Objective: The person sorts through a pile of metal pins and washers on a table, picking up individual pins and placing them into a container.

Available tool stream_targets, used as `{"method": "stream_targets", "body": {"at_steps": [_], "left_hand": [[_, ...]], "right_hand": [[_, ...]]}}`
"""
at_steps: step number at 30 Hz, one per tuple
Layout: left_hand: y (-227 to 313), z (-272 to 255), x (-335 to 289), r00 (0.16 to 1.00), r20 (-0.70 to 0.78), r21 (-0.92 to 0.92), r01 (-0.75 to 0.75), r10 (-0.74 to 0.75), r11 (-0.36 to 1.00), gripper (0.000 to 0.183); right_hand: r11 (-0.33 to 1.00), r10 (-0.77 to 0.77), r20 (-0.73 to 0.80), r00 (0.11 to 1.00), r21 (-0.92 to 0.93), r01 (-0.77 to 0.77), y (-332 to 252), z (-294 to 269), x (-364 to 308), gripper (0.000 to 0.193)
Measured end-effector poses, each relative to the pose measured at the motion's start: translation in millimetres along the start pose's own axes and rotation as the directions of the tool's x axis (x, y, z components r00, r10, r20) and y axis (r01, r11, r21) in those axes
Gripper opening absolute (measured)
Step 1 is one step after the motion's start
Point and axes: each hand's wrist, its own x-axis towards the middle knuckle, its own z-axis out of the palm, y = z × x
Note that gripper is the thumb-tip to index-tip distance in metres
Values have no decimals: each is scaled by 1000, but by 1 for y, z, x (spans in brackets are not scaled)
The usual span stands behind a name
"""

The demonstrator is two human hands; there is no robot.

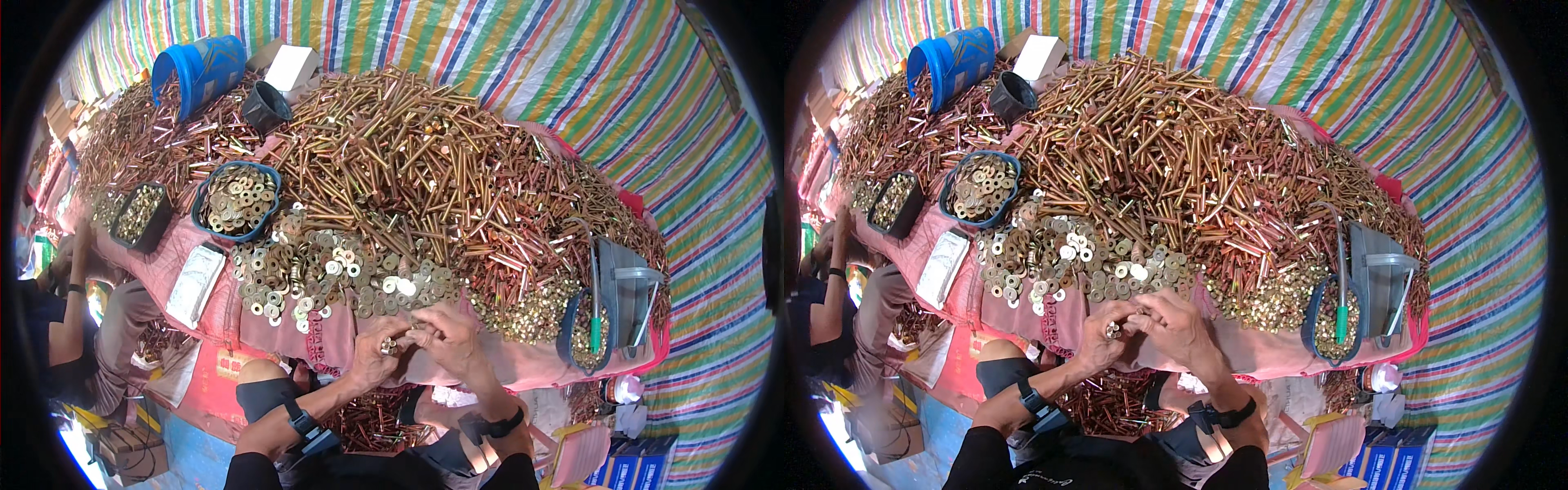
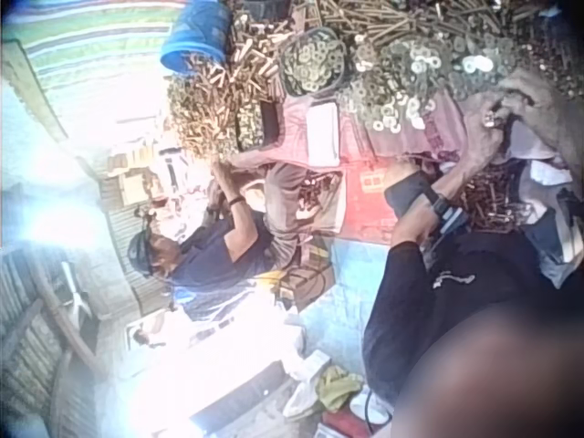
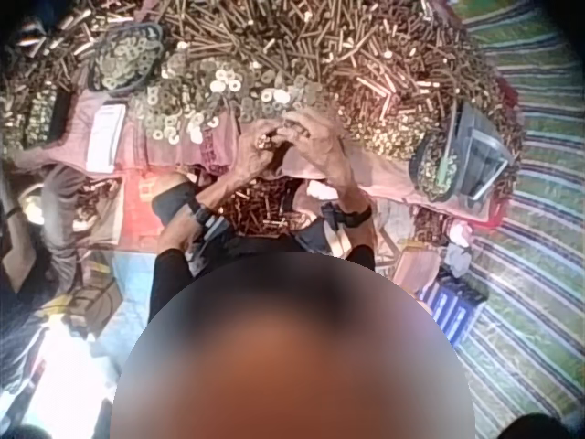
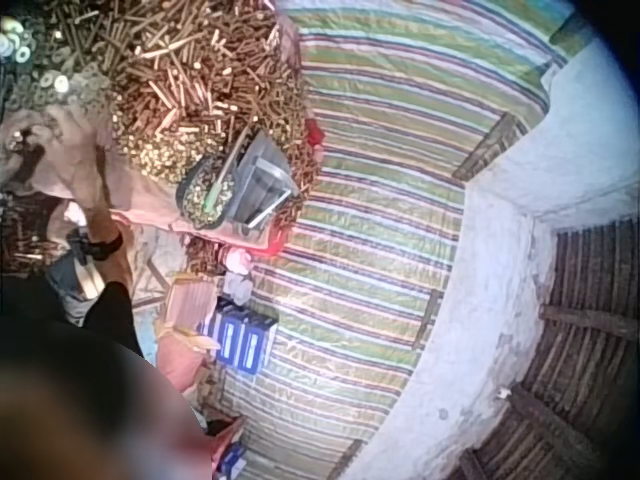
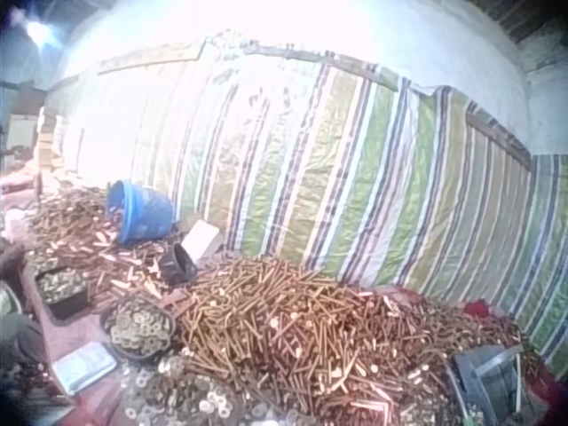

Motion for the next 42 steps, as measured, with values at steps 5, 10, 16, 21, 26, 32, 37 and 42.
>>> {"method": "stream_targets", "body": {"at_steps": [5,10,16,21,26,32,37,42], "left_hand": [[-1,3,-1,998,-26,-34,48,-49,998,26],[-1,5,-1,972,18,-126,235,-235,964,24],[-7,5,-4,988,9,-97,152,-152,984,24],[-8,4,-5,988,47,-72,153,-150,986,21],[-9,2,-5,988,49,-105,149,-144,983,25],[-6,2,-2,995,28,-74,93,-91,993,19],[-5,0,-3,990,71,-105,133,-126,986,31],[-7,1,-5,991,74,-86,117,-110,989,36]], "right_hand": [[972,178,-273,945,-100,-212,35,-30,-4,22],[895,308,-357,882,-205,-396,79,-59,-18,15],[832,321,-309,895,-359,-422,101,-50,-31,15],[768,336,-258,906,-481,-423,103,-32,-26,21],[731,351,-186,918,-557,-393,106,-24,-19,23],[881,372,-212,904,-225,-416,108,-22,-15,25],[445,577,115,809,786,-429,82,-22,-16,28],[281,508,268,819,847,-451,55,-10,-17,39]]}}
